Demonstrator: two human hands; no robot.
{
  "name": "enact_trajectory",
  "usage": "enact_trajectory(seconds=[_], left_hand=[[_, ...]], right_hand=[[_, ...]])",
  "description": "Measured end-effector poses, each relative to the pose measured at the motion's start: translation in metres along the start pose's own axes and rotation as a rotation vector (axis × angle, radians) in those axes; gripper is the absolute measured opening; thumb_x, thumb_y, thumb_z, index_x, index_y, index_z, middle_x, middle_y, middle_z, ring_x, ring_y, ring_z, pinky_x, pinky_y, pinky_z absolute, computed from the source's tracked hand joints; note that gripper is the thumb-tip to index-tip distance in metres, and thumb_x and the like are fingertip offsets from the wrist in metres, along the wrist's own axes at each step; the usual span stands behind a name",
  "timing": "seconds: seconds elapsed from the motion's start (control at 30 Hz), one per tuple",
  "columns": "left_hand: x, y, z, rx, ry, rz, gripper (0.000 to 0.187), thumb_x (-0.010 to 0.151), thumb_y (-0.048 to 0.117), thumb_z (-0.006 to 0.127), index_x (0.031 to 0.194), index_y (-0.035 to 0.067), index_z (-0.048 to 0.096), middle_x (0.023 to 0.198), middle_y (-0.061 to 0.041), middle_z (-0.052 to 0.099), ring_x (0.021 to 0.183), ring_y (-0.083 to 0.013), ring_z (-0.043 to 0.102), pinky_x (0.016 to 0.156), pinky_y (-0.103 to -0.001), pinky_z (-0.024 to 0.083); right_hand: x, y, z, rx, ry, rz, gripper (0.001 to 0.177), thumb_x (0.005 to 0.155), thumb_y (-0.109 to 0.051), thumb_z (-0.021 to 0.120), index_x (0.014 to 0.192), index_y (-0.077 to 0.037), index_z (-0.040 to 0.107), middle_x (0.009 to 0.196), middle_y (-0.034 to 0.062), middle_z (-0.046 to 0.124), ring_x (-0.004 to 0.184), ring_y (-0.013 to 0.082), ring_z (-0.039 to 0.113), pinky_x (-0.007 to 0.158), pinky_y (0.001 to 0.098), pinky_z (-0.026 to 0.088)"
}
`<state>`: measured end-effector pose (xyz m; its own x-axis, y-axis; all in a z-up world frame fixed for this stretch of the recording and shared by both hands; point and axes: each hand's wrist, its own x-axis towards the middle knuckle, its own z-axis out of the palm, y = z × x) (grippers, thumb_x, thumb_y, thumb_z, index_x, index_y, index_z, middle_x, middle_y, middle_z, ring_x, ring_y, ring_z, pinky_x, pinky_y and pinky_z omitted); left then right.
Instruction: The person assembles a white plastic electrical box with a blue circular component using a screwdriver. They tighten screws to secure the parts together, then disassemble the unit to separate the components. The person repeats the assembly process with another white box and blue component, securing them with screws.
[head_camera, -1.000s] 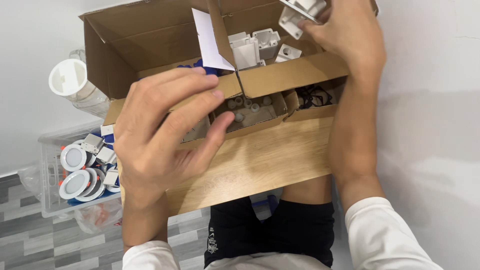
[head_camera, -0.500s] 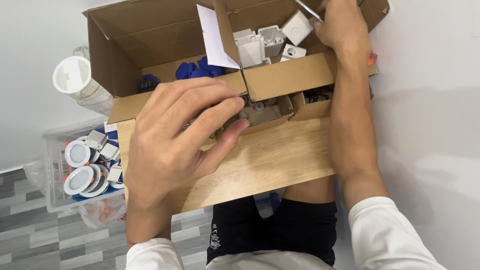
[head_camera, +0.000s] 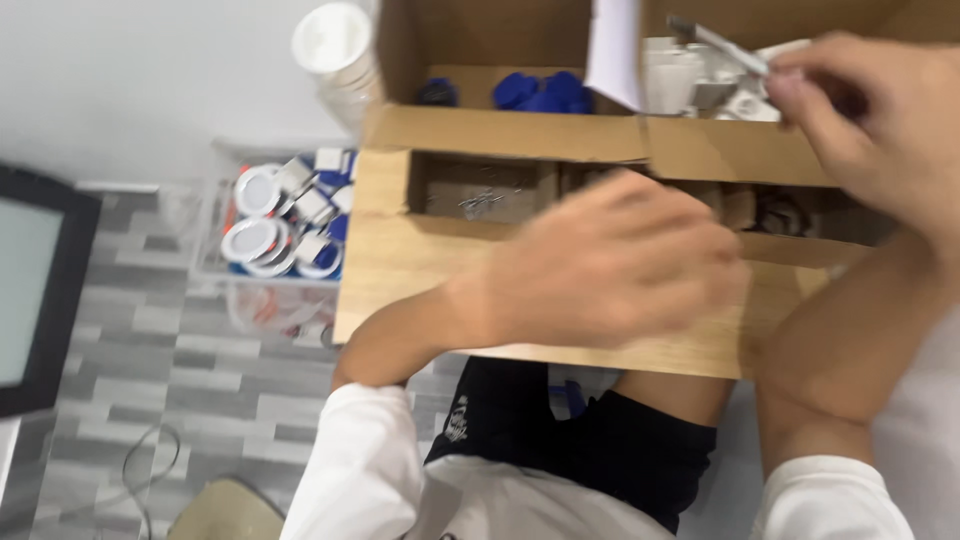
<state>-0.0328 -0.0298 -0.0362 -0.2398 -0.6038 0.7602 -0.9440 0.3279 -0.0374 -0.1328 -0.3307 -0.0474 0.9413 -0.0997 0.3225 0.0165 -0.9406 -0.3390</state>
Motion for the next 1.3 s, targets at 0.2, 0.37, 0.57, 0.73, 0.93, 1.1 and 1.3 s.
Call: enact_trajectory(seconds=[0.2,0.37,0.57,0.73,0.93,1.1,1.3], left_hand=[[-0.008,0.063,0.007,-0.148,0.081,0.02,0.016,0.111,0.001,0.052,0.111,0.013,0.063,0.111,-0.005,0.071,0.097,-0.0263,0.074,0.09,-0.039,0.054],[-0.094,0.109,0.021,-0.743,-0.033,-0.141,0.024,0.113,0.036,0.063,0.125,0.017,0.069,0.127,0.002,0.072,0.117,-0.0253,0.075,0.106,-0.041,0.061],[-0.211,0.199,0.064,-1.486,-0.306,-0.38,0.059,0.105,0.051,0.072,0.152,0.017,0.058,0.155,-0.006,0.066,0.148,-0.0268,0.067,0.136,-0.04,0.052],[-0.28,0.273,0.093,-1.752,-0.338,-0.202,0.069,0.123,0.055,0.036,0.176,0.013,0.023,0.186,-0.016,0.024,0.181,-0.0334,0.023,0.156,-0.051,0.021],[-0.306,0.243,0.032,-1.963,-0.341,-0.114,0.08,0.122,0.048,0.048,0.181,0.01,0.009,0.193,-0.013,0.002,0.185,-0.0284,0.005,0.159,-0.049,0.01],[-0.365,0.143,-0.029,-1.656,-0.88,-0.662,0.067,0.09,0.059,0.077,0.144,0.019,0.069,0.144,-0.004,0.077,0.129,-0.0184,0.075,0.106,-0.031,0.06],[-0.486,0.021,-0.088,-0.697,-0.148,-1.3,0.026,0.092,0.003,0.057,0.106,0.013,0.078,0.117,-0.004,0.08,0.111,-0.0217,0.075,0.102,-0.038,0.058]], right_hand=[[-0.028,-0.101,0.013,-0.079,-0.223,-0.315,0.03,0.113,-0.024,0.066,0.141,-0.02,0.077,0.117,-0.0039,0.08,0.097,0.0158,0.075,0.074,0.0314,0.054],[-0.061,-0.125,0.1,0.135,-0.439,-0.389,0.04,0.106,-0.018,0.062,0.145,-0.019,0.07,0.113,0.0061,0.071,0.099,0.0235,0.073,0.091,0.0396,0.057],[-0.097,-0.124,0.181,0.009,-0.24,-0.337,0.05,0.101,0.007,0.061,0.143,-0.017,0.075,0.116,0.0055,0.072,0.103,0.0321,0.065,0.1,0.0472,0.054],[-0.12,-0.119,0.209,-0.095,-0.066,-0.241,0.049,0.108,0.015,0.071,0.144,-0.018,0.08,0.12,0.0066,0.073,0.103,0.0322,0.064,0.1,0.0464,0.054],[-0.131,-0.116,0.219,-0.115,0.015,-0.247,0.041,0.117,0.02,0.075,0.14,-0.011,0.087,0.131,0.0117,0.076,0.113,0.0321,0.064,0.103,0.0469,0.048],[-0.139,-0.11,0.223,-0.104,0.07,-0.202,0.027,0.121,0.018,0.086,0.134,-0.005,0.09,0.136,0.0149,0.078,0.121,0.0341,0.069,0.113,0.0471,0.042],[-0.133,-0.13,0.227,-0.118,0.167,-0.194,0.017,0.114,0.017,0.082,0.126,0.007,0.09,0.133,0.0212,0.078,0.121,0.0375,0.068,0.125,0.0549,0.045]])
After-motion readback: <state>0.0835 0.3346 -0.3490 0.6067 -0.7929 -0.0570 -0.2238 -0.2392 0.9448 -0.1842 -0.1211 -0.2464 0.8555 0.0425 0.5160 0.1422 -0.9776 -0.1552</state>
